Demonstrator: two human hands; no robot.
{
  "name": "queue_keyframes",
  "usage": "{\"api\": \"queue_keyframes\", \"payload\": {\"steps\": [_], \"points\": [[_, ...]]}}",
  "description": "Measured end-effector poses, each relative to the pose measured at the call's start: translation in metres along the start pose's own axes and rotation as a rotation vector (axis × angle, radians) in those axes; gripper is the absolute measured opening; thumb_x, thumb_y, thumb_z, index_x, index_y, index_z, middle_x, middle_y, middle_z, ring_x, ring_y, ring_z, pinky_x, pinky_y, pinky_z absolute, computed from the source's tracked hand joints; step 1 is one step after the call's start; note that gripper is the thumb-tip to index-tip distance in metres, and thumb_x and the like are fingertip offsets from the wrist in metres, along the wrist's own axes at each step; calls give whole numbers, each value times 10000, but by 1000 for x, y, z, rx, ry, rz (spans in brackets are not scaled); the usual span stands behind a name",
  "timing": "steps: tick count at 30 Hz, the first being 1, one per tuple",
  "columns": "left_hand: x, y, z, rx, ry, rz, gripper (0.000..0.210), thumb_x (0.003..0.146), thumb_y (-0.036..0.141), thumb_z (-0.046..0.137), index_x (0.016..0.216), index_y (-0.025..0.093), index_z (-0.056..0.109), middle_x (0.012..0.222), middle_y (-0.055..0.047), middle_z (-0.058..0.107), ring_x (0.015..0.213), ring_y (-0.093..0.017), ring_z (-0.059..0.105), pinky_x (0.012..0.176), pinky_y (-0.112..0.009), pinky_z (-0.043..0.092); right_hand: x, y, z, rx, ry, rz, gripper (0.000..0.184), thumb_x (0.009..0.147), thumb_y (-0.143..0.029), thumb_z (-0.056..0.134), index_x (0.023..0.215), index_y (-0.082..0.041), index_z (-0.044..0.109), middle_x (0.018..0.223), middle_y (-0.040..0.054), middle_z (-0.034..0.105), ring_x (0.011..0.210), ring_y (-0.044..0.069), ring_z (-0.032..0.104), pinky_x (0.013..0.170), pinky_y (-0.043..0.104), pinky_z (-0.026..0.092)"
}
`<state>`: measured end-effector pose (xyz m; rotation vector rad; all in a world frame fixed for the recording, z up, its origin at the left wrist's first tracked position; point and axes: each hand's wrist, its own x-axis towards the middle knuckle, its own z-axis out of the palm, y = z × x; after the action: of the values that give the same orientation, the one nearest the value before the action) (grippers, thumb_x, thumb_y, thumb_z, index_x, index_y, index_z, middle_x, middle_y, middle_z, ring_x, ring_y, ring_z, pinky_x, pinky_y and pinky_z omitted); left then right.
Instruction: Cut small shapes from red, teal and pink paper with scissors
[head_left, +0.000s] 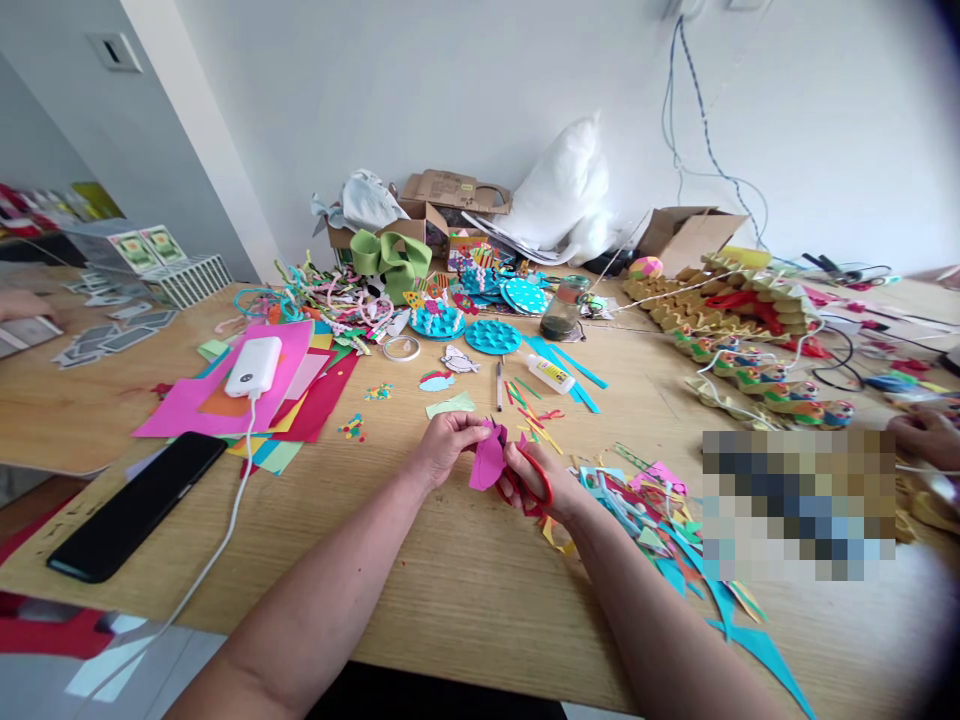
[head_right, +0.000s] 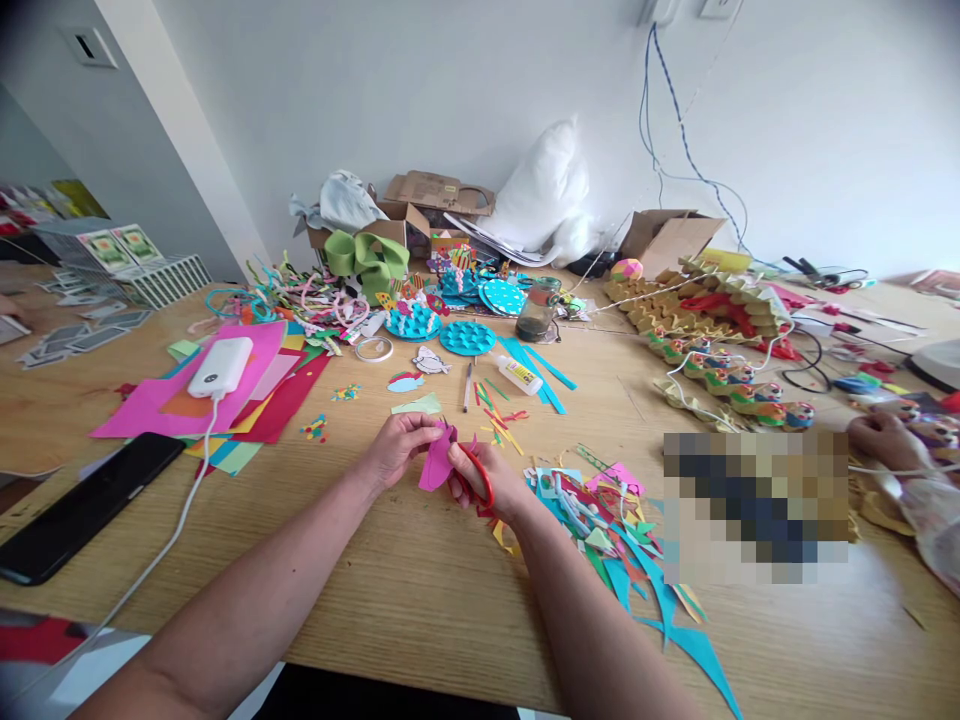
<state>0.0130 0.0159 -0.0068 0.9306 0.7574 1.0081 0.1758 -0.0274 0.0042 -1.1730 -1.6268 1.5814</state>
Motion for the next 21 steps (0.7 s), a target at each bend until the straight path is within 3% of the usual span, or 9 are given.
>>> {"api": "queue_keyframes", "payload": {"steps": [21], "points": [[0, 0, 1, 6, 3, -1, 206, 562, 292, 781, 649, 124, 699, 663, -34, 662, 615, -121, 551, 667, -264, 429, 0, 0, 2, 8, 39, 24, 681, 785, -765, 402, 497, -155, 492, 368, -16, 452, 288, 46, 350, 312, 176, 228]]}}
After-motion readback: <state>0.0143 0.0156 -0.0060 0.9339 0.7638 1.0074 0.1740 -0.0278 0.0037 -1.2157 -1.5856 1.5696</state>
